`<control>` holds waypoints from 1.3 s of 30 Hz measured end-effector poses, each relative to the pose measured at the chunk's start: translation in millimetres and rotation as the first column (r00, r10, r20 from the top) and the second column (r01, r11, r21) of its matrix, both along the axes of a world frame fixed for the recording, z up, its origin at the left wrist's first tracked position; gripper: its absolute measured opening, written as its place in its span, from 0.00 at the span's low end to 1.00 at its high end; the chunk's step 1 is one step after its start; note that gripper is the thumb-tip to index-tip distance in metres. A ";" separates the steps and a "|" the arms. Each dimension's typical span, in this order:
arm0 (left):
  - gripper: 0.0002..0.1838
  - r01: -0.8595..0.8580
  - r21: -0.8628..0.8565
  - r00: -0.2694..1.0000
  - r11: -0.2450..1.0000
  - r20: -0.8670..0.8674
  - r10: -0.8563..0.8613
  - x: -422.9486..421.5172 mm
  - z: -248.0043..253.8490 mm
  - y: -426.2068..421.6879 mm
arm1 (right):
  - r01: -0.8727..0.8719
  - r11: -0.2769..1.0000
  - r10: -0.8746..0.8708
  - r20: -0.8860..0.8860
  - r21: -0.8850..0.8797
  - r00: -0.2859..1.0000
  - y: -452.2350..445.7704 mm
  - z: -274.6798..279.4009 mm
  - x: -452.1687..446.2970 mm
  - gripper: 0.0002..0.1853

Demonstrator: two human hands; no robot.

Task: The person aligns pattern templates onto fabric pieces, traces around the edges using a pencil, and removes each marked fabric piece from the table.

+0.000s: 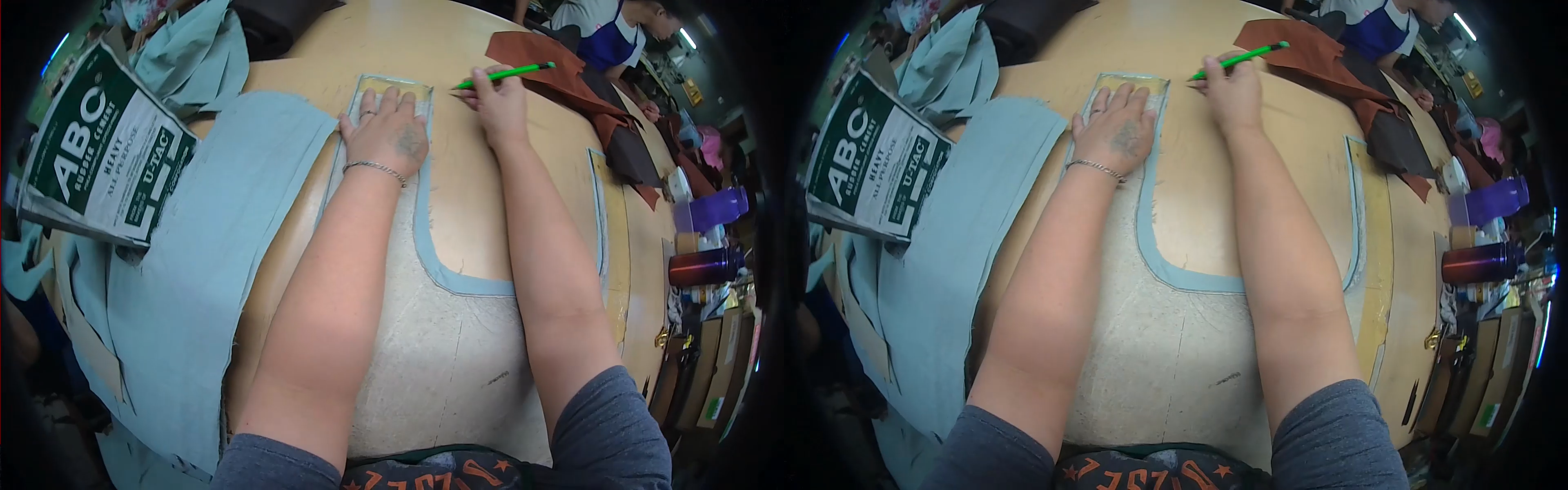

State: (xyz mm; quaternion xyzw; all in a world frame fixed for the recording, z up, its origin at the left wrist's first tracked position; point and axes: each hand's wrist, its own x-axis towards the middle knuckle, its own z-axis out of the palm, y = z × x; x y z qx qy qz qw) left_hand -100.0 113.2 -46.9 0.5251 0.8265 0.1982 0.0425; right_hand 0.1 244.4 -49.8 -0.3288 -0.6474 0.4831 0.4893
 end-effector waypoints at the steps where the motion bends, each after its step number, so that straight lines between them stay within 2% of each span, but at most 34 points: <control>1: 0.23 0.009 0.000 1.000 1.000 0.007 -0.009 -0.8 1.1 0.2 | 0.014 1.000 -0.013 -0.006 0.008 1.000 -1.8 -2.6 -6.2 0.08; 4: 0.22 0.024 -0.006 1.000 1.000 0.016 -0.023 -3.1 1.8 -0.2 | 0.024 0.976 -0.065 0.186 0.217 0.980 -6.1 -8.3 -14.7 0.09; 8: 0.21 0.014 -0.011 0.999 1.000 -0.041 -0.014 -4.5 -1.8 0.6 | 0.014 0.925 -0.136 0.297 0.379 0.945 -15.5 -7.0 -16.4 0.09; 12: 0.21 0.008 0.000 0.998 1.000 -0.063 -0.008 -4.2 -2.4 1.2 | 0.010 0.882 -0.205 0.364 0.471 0.909 -26.1 -1.5 -16.8 0.09; 15: 0.21 0.019 0.005 0.998 1.000 -0.063 -0.018 -6.6 -3.9 2.1 | -0.001 0.883 -0.198 0.372 0.470 0.907 -43.3 2.7 -12.4 0.09; 18: 0.20 0.046 0.010 0.999 0.999 0.021 -0.046 -8.4 2.7 -1.0 | -0.098 0.821 -0.153 0.381 0.563 0.912 -83.6 4.0 3.3 0.08; 20: 0.19 0.054 0.007 0.998 0.998 0.021 -0.055 -8.8 3.4 -2.2 | -0.221 0.733 -0.083 0.408 0.643 0.909 -117.3 7.7 20.7 0.07; 24: 0.19 0.048 0.041 0.999 0.998 -0.005 -0.047 -8.9 -2.2 1.3 | -0.421 0.725 0.167 0.454 0.545 0.875 -184.1 18.1 58.8 0.09; 27: 0.19 0.044 0.057 0.999 0.997 -0.017 -0.043 -10.2 -6.8 3.9 | -0.463 0.780 0.218 0.511 0.421 0.832 -203.6 24.8 94.7 0.10; 30: 0.22 0.008 -0.023 0.995 1.000 -0.095 -0.010 -11.7 -8.3 6.6 | -0.352 0.869 0.145 0.502 0.348 0.853 -204.0 21.5 140.6 0.08; 32: 0.22 0.023 -0.082 0.985 0.996 -0.166 -0.036 -14.4 -8.5 7.5 | -0.213 0.955 0.083 0.506 0.205 0.858 -197.6 25.0 174.8 0.06; 34: 0.22 0.035 -0.086 0.988 0.996 -0.150 -0.048 -15.8 -10.8 13.2 | -0.082 0.993 0.030 0.508 0.080 0.861 -187.6 31.8 222.9 0.05; 36: 0.21 0.036 -0.056 0.991 0.998 -0.126 -0.043 -14.7 -7.5 9.4 | -0.043 0.998 0.058 0.459 -0.044 0.886 -167.4 35.8 260.2 0.05; 37: 0.21 0.033 -0.060 0.992 0.998 -0.121 -0.040 -13.2 -6.2 8.0 | -0.010 0.998 0.048 0.580 -0.069 0.814 -160.1 46.7 269.5 0.05; 39: 0.21 0.007 -0.086 0.990 0.996 -0.139 -0.019 -13.3 -7.3 7.8 | -0.037 0.999 0.052 0.504 -0.039 0.862 -146.1 53.1 259.7 0.05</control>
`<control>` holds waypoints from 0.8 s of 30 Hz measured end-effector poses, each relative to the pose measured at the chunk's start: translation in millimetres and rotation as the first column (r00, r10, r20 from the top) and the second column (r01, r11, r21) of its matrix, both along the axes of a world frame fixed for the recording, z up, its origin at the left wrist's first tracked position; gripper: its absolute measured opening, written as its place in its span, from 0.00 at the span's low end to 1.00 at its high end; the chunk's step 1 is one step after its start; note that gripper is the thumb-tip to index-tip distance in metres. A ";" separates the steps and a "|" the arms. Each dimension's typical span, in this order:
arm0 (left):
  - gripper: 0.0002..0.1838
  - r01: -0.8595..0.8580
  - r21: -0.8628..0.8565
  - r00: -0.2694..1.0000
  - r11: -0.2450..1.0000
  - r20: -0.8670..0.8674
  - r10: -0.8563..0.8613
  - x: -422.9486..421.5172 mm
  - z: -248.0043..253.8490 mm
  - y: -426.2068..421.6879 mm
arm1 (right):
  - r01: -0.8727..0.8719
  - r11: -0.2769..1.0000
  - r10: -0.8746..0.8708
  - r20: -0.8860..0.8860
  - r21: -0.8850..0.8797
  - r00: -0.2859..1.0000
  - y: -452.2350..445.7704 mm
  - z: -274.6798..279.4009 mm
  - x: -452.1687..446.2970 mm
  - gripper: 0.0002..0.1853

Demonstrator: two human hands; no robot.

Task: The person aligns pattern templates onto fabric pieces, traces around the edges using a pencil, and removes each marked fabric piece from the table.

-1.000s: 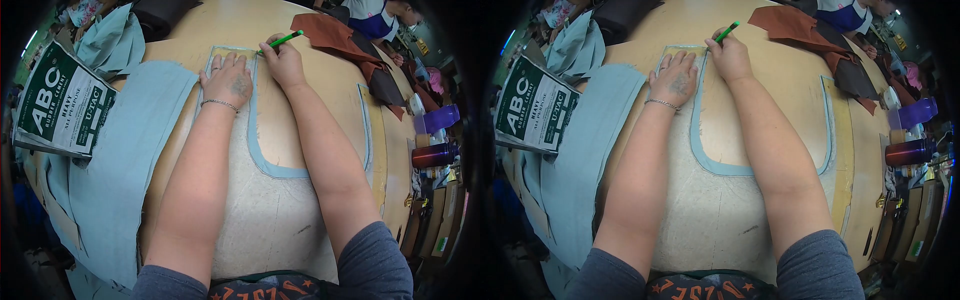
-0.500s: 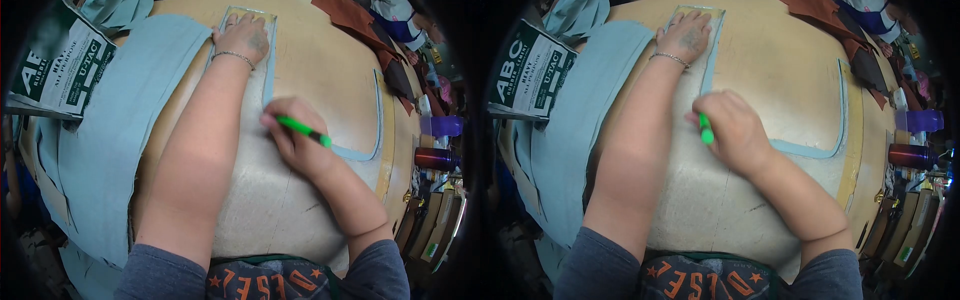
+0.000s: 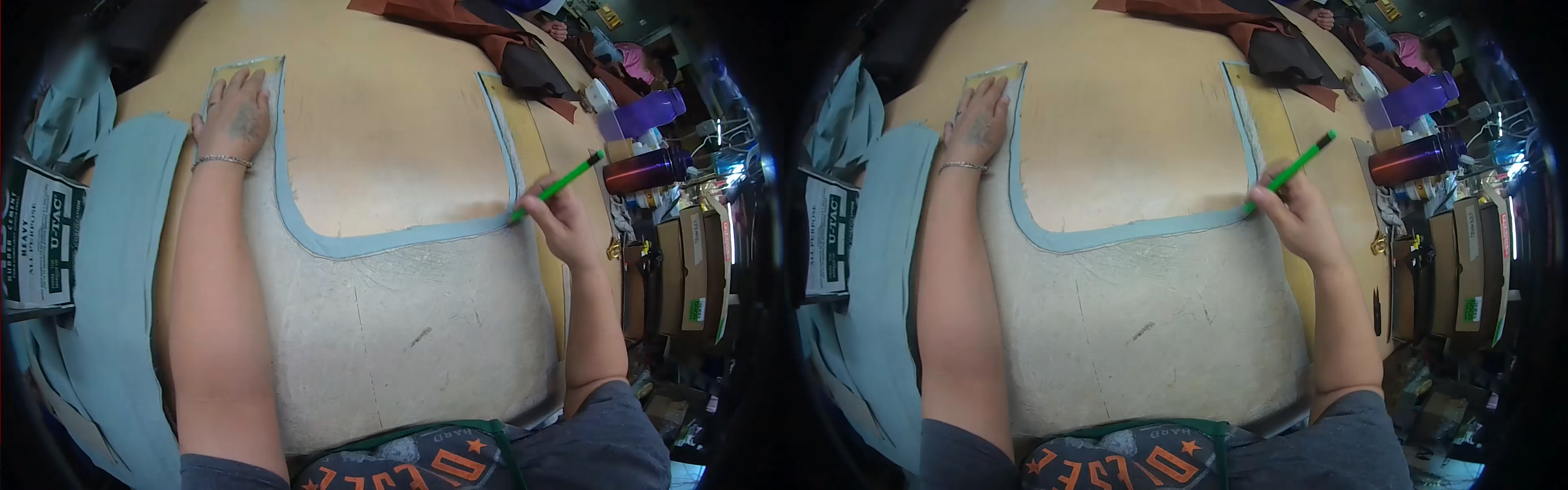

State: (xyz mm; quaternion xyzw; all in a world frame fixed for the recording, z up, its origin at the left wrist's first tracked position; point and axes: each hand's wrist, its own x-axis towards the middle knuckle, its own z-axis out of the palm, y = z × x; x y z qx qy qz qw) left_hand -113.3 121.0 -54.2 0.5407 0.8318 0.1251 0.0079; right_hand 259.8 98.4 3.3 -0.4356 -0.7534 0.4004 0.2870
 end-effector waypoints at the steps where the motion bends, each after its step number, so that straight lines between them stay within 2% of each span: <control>1: 0.22 0.005 -0.006 1.000 1.000 0.015 -0.005 1.1 1.0 -0.1 | -0.019 1.000 0.020 -0.053 0.009 0.998 5.3 2.7 -14.6 0.05; 4: 0.22 -0.001 -0.024 1.000 1.000 0.029 0.002 1.7 2.0 0.3 | -0.099 0.988 0.051 -0.352 -0.120 0.935 21.7 2.2 -101.9 0.06; 6: 0.22 0.004 0.008 0.998 1.000 0.058 -0.004 2.9 1.2 -1.4 | -0.150 0.983 0.088 -0.441 -0.108 0.893 41.1 -13.8 -162.1 0.07; 9: 0.21 0.012 0.071 0.998 0.997 0.067 -0.017 0.4 4.8 -4.7 | -0.047 0.994 -0.016 -0.538 -0.103 0.843 81.4 -43.1 -237.5 0.08; 12: 0.20 0.017 0.112 0.998 0.994 0.065 -0.025 2.1 -1.3 -4.9 | 0.086 0.996 -0.072 -0.590 -0.004 0.805 116.7 -59.5 -272.0 0.09; 16: 0.21 0.022 0.137 0.989 0.990 0.139 -0.041 3.8 1.3 -6.3 | 0.133 0.989 -0.087 -0.444 0.072 0.892 124.7 -57.9 -283.6 0.09; 19: 0.21 0.015 0.124 0.988 0.992 0.150 -0.034 5.4 3.9 -6.1 | 0.192 0.931 -0.086 -0.327 0.309 0.941 124.8 -63.2 -285.6 0.10; 22: 0.21 0.014 0.124 0.996 0.992 0.083 -0.024 4.1 1.8 -5.7 | 0.152 0.909 -0.066 -0.228 0.388 0.971 105.3 -57.6 -279.6 0.09; 24: 0.21 0.011 0.101 0.996 0.995 0.089 -0.020 3.6 2.7 -5.6 | 0.060 0.881 -0.018 -0.092 0.470 0.996 70.1 -46.8 -265.2 0.08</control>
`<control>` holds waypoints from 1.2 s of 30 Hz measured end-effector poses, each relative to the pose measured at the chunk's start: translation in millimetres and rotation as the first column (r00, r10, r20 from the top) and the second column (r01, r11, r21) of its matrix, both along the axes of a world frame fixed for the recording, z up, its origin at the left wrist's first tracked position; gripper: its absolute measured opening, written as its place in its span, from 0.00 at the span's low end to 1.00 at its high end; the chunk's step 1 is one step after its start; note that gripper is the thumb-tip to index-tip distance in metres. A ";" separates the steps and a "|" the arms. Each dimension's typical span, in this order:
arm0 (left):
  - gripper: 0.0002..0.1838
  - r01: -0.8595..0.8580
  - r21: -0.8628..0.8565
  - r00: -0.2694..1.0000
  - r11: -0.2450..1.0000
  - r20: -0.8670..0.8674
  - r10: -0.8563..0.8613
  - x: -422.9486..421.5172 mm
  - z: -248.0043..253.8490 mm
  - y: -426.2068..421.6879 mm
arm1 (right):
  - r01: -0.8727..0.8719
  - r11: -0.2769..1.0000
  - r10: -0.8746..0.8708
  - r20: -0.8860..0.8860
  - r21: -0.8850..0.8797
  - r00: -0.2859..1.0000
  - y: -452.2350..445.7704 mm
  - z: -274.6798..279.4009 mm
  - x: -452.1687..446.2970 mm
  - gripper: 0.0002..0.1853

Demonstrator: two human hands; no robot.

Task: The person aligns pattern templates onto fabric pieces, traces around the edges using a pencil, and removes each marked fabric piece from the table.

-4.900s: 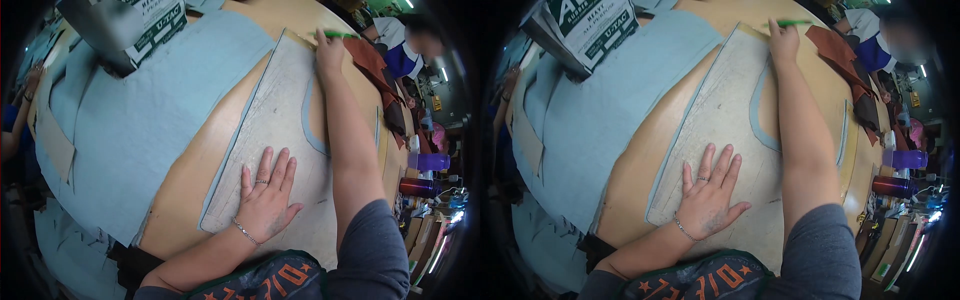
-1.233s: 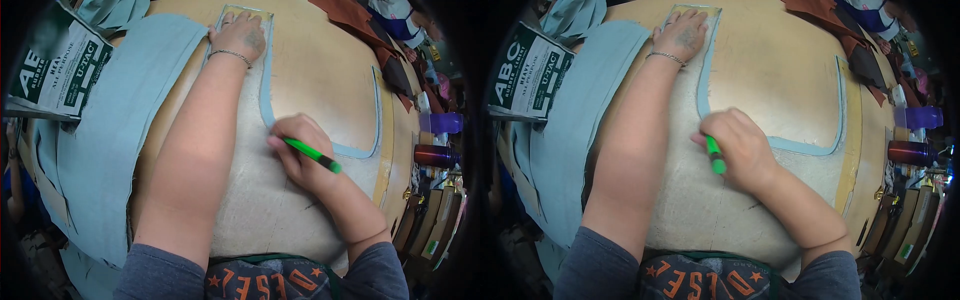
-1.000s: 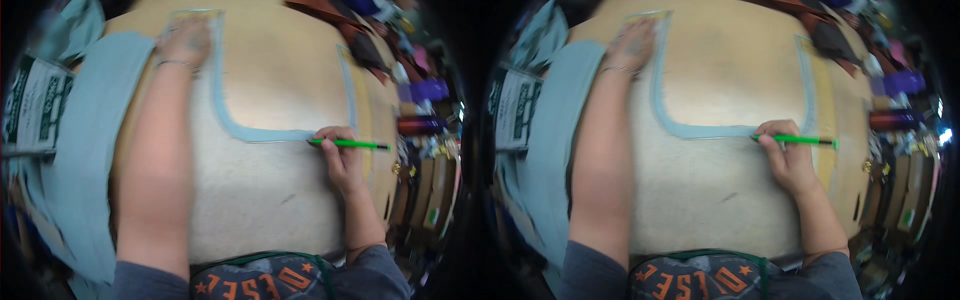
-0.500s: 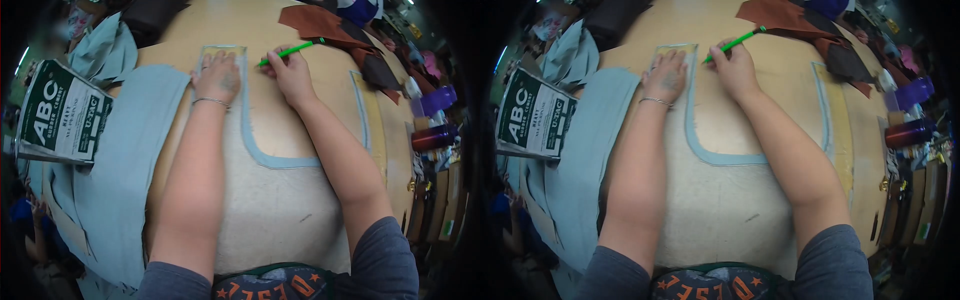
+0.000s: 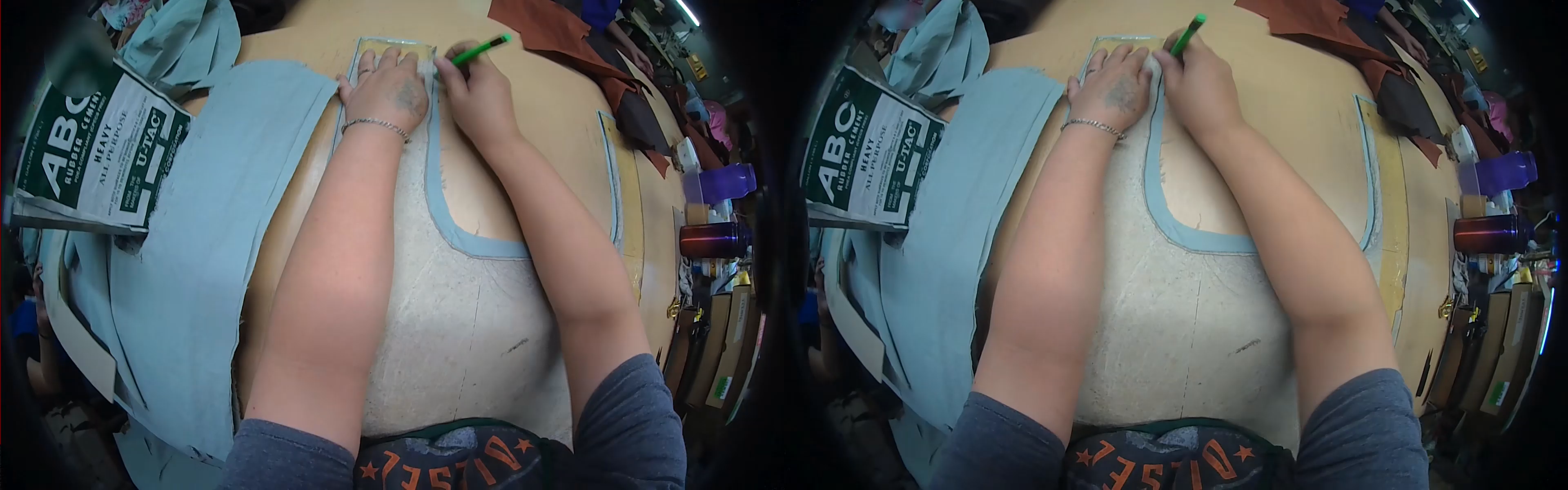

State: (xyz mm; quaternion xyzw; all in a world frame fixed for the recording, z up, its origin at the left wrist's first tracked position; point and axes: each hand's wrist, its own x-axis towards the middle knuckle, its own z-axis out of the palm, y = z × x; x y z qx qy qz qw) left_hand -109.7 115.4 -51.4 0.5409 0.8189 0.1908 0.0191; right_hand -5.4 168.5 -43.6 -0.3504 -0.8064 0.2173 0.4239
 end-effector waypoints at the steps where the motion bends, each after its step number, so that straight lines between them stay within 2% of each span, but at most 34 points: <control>1: 0.21 -0.003 -0.013 1.000 1.000 0.004 0.003 -0.7 1.4 -0.7 | -0.061 0.998 0.061 0.017 0.008 0.998 -20.4 2.0 10.2 0.08; 2: 0.21 -0.006 -0.011 1.000 1.000 0.002 0.006 -1.9 1.1 -1.4 | -0.123 0.992 0.122 0.035 0.015 0.992 -41.8 3.7 22.1 0.07; 4: 0.21 -0.002 -0.007 1.000 1.000 -0.007 0.002 -0.4 0.7 -0.9 | -0.227 0.967 0.244 0.162 -0.117 0.956 -87.3 10.6 49.4 0.06; 5: 0.21 0.004 -0.003 1.000 1.000 0.013 -0.003 0.1 0.6 -0.4 | -0.369 0.929 0.364 0.092 0.039 0.927 -104.6 10.1 60.1 0.08; 6: 0.21 0.013 0.001 0.999 1.000 0.029 -0.013 -0.8 0.5 -0.3 | -0.437 0.899 0.431 0.168 0.000 0.887 -117.6 17.3 73.6 0.10; 7: 0.21 0.026 0.005 0.999 1.000 0.044 -0.026 -1.5 0.0 0.1 | -0.458 0.888 0.457 0.164 -0.035 0.874 -124.3 19.9 87.0 0.09; 9: 0.21 0.022 -0.007 0.999 1.000 0.023 -0.022 -1.7 -0.8 1.5 | -0.393 0.897 0.420 0.115 -0.202 0.900 -129.0 22.1 118.9 0.08; 11: 0.21 0.015 -0.021 1.000 1.000 -0.002 -0.015 -2.5 -0.4 2.3 | -0.285 0.919 0.336 0.161 -0.274 0.928 -122.8 27.0 156.1 0.05; 13: 0.21 0.010 -0.032 1.000 0.999 -0.022 -0.011 -3.2 0.4 2.3 | -0.146 0.901 0.217 0.133 -0.408 0.967 -107.7 30.8 200.3 0.03; 14: 0.21 0.011 -0.022 0.997 1.000 -0.077 -0.013 -6.1 -5.4 4.1 | -0.158 0.873 0.209 0.062 -0.462 0.976 -99.1 31.1 222.0 0.03; 16: 0.21 0.014 -0.029 0.998 0.999 -0.059 -0.016 -8.1 -8.1 7.8 | -0.169 0.818 0.151 -0.078 -0.549 0.985 -82.2 26.1 265.1 0.03; 19: 0.22 0.039 0.025 0.997 0.999 -0.071 -0.037 -11.8 -5.8 7.1 | -0.211 0.796 0.070 -0.260 -0.568 0.963 -70.2 2.2 291.4 0.03; 21: 0.22 0.045 0.087 0.997 0.995 -0.073 -0.039 -21.3 -16.0 11.5 | -0.261 0.803 0.094 -0.319 -0.536 0.943 -73.8 2.9 285.6 0.04; 26: 0.22 0.164 0.221 0.975 0.961 0.110 -0.192 -34.2 -9.4 6.5 | -0.163 0.845 0.067 -0.202 -0.510 0.977 -69.5 -3.5 286.0 0.07; 28: 0.19 0.104 0.362 0.956 0.926 0.222 -0.194 -40.2 -14.0 0.8 | -0.148 0.865 0.077 -0.164 -0.479 0.983 -68.3 -0.3 286.7 0.08; 31: 0.16 0.358 0.541 0.927 0.761 -0.111 -0.358 30.5 26.1 -36.5 | -0.146 0.869 0.088 -0.142 -0.473 0.986 -69.6 7.5 287.0 0.08; 33: 0.14 0.466 0.447 0.854 0.763 -0.001 -0.521 122.0 63.4 -76.6 | -0.165 0.851 0.099 -0.155 -0.498 0.983 -69.8 8.3 286.4 0.08; 34: 0.15 0.517 0.436 0.778 0.737 0.120 -0.617 160.0 64.3 -92.3 | -0.167 0.855 0.113 -0.138 -0.490 0.984 -67.8 4.8 285.6 0.05; 36: 0.16 0.679 0.418 0.643 0.604 0.060 -0.764 216.6 55.4 -109.4 | -0.189 0.848 0.109 -0.185 -0.496 0.977 -66.6 2.1 285.1 0.05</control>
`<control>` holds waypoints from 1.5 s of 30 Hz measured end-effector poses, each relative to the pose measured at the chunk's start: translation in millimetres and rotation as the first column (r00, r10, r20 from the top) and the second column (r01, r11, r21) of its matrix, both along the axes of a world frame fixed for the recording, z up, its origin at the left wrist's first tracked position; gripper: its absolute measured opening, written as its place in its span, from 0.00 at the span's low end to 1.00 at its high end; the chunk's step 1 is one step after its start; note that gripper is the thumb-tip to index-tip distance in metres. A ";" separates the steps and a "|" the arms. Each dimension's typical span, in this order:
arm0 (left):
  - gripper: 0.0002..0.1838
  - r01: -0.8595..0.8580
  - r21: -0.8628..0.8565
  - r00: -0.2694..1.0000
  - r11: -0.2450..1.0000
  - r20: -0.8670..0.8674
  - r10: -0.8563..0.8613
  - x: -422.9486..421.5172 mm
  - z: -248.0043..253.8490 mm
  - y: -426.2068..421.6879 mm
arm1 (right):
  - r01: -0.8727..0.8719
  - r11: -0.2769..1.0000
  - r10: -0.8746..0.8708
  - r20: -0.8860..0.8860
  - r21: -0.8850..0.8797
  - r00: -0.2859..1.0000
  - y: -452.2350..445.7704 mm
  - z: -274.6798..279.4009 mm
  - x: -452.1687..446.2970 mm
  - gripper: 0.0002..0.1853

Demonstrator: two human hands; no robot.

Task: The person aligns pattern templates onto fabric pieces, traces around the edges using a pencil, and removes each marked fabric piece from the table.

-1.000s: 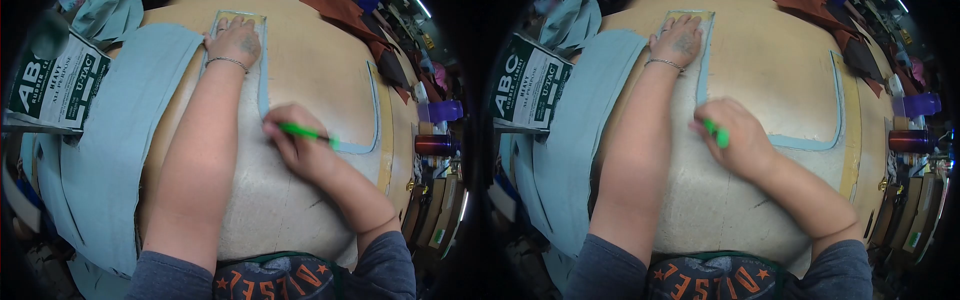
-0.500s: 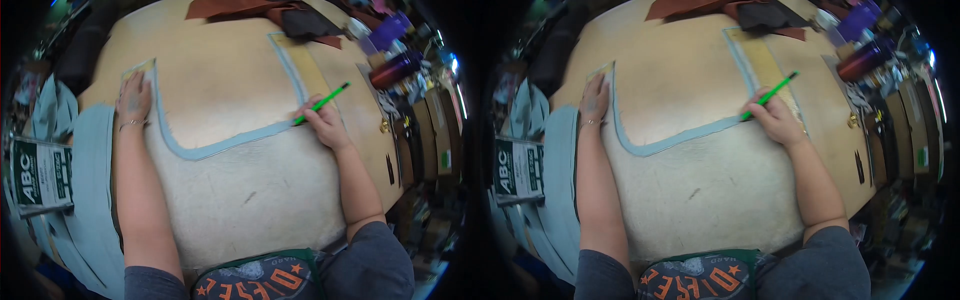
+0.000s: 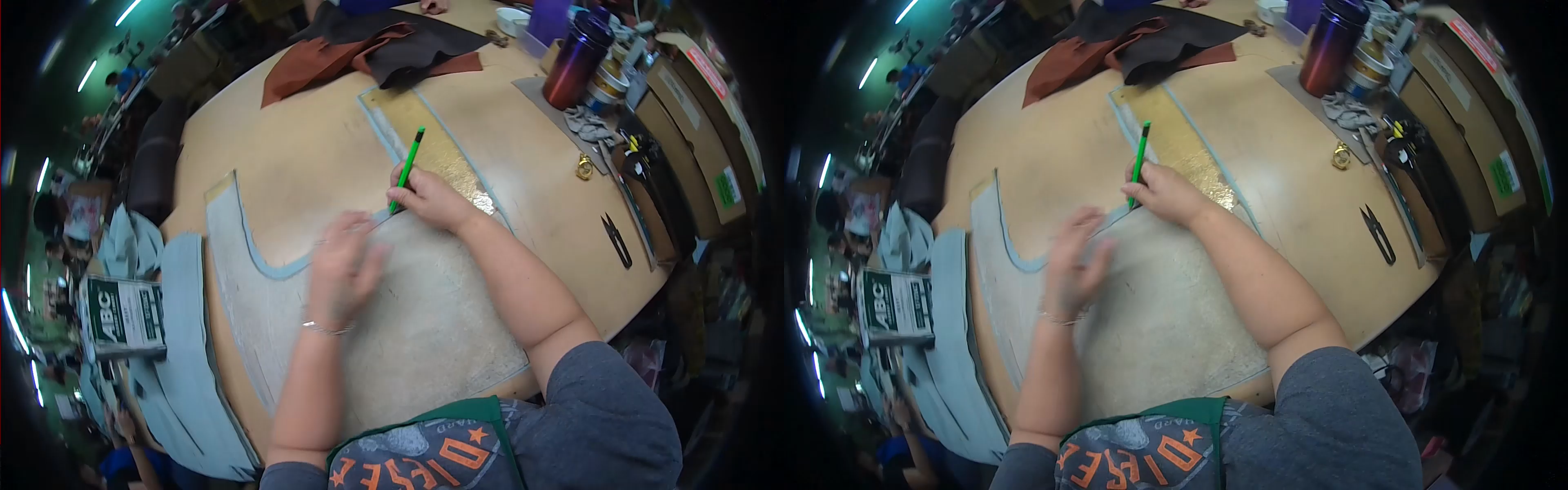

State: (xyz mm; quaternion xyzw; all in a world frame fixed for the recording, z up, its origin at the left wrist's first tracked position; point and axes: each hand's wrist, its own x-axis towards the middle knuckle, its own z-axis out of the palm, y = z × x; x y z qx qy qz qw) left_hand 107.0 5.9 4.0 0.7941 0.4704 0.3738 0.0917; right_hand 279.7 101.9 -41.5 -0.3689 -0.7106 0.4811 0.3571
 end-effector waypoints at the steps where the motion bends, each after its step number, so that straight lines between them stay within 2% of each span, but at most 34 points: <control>1: 0.16 -0.003 -0.030 0.998 1.000 -0.057 0.001 22.2 -1.2 -6.6 | -0.004 1.000 0.004 -0.018 -0.008 1.000 -1.2 -0.7 -0.6 0.06; 2: 0.23 -0.065 -0.140 0.980 0.988 -0.193 0.037 37.0 -4.0 -11.9 | -0.006 0.999 0.005 -0.016 -0.050 1.000 -3.0 5.7 -0.2 0.06; 5: 0.31 -0.224 -0.231 0.890 0.947 -0.445 0.102 51.8 -23.8 -21.5 | 0.036 0.999 -0.036 -0.012 0.014 0.999 -1.8 2.1 -1.0 0.08; 6: 0.36 -0.234 -0.307 0.874 0.922 -0.483 0.061 50.1 -24.9 -19.1 | 0.030 0.998 -0.032 0.030 0.063 0.999 3.1 3.7 0.5 0.08; 8: 0.35 -0.231 -0.310 0.882 0.922 -0.467 0.064 50.3 -25.9 -20.1 | 0.016 0.992 -0.030 0.116 0.125 0.993 5.9 4.9 5.3 0.07; 11: 0.34 -0.223 -0.296 0.895 0.929 -0.439 0.075 46.8 -26.0 -19.2 | -0.059 0.998 0.063 0.188 -0.028 0.980 32.7 14.5 18.8 0.06; 17: 0.33 -0.220 -0.268 0.913 0.938 -0.396 0.100 45.9 -30.1 -19.6 | -0.146 0.988 0.155 0.303 -0.051 0.940 111.2 30.5 10.7 0.07; 20: 0.33 -0.218 -0.267 0.918 0.939 -0.382 0.105 45.5 -30.5 -18.7 | -0.110 0.984 0.150 0.316 -0.139 0.937 159.6 28.1 -6.8 0.07; 25: 0.32 -0.214 -0.302 0.929 0.929 -0.357 0.098 44.5 -29.8 -17.8 | -0.005 0.998 0.029 0.381 -0.064 0.924 219.7 32.0 -40.6 0.09; 27: 0.32 -0.205 -0.317 0.936 0.926 -0.342 0.090 44.6 -29.0 -17.3 | 0.080 0.997 -0.079 0.240 0.009 0.968 234.2 22.2 -49.1 0.09; 29: 0.32 -0.198 -0.331 0.943 0.923 -0.321 0.087 43.9 -28.4 -18.1 | 0.158 0.919 -0.259 0.252 0.362 0.933 243.3 6.1 -52.1 0.09; 31: 0.32 -0.190 -0.337 0.952 0.922 -0.292 0.090 43.8 -31.3 -17.8 | 0.348 0.914 -0.328 -0.124 0.207 0.936 232.1 -3.9 -54.3 0.09; 33: 0.31 -0.186 -0.328 0.955 0.926 -0.284 0.092 43.4 -29.9 -17.7 | 0.311 0.947 -0.271 -0.331 0.076 0.904 201.0 -3.0 -48.9 0.09; 34: 0.30 -0.173 -0.330 0.959 0.928 -0.271 0.083 42.8 -29.7 -19.1 | 0.306 0.951 -0.282 -0.288 0.041 0.915 185.3 -5.7 -43.1 0.09; 37: 0.30 0.098 -0.319 0.953 0.943 -0.244 -0.182 40.2 -39.3 -20.0 | 0.270 0.962 -0.275 -0.155 -0.049 0.949 127.3 4.9 -22.3 0.09; 38: 0.30 0.109 -0.328 0.953 0.939 -0.233 -0.192 39.2 -37.6 -20.0 | 0.271 0.960 -0.277 -0.088 -0.071 0.957 112.8 6.9 -14.4 0.08; 41: 0.32 0.126 -0.340 0.961 0.932 -0.193 -0.201 39.1 -32.4 -20.7 | 0.241 0.967 -0.253 -0.175 -0.083 0.952 84.5 -4.0 -0.4 0.09; 45: 0.35 0.113 -0.311 0.966 0.944 -0.188 -0.178 39.9 -31.6 -21.5 | 0.201 0.967 -0.226 -0.173 -0.155 0.959 61.3 3.6 -14.6 0.08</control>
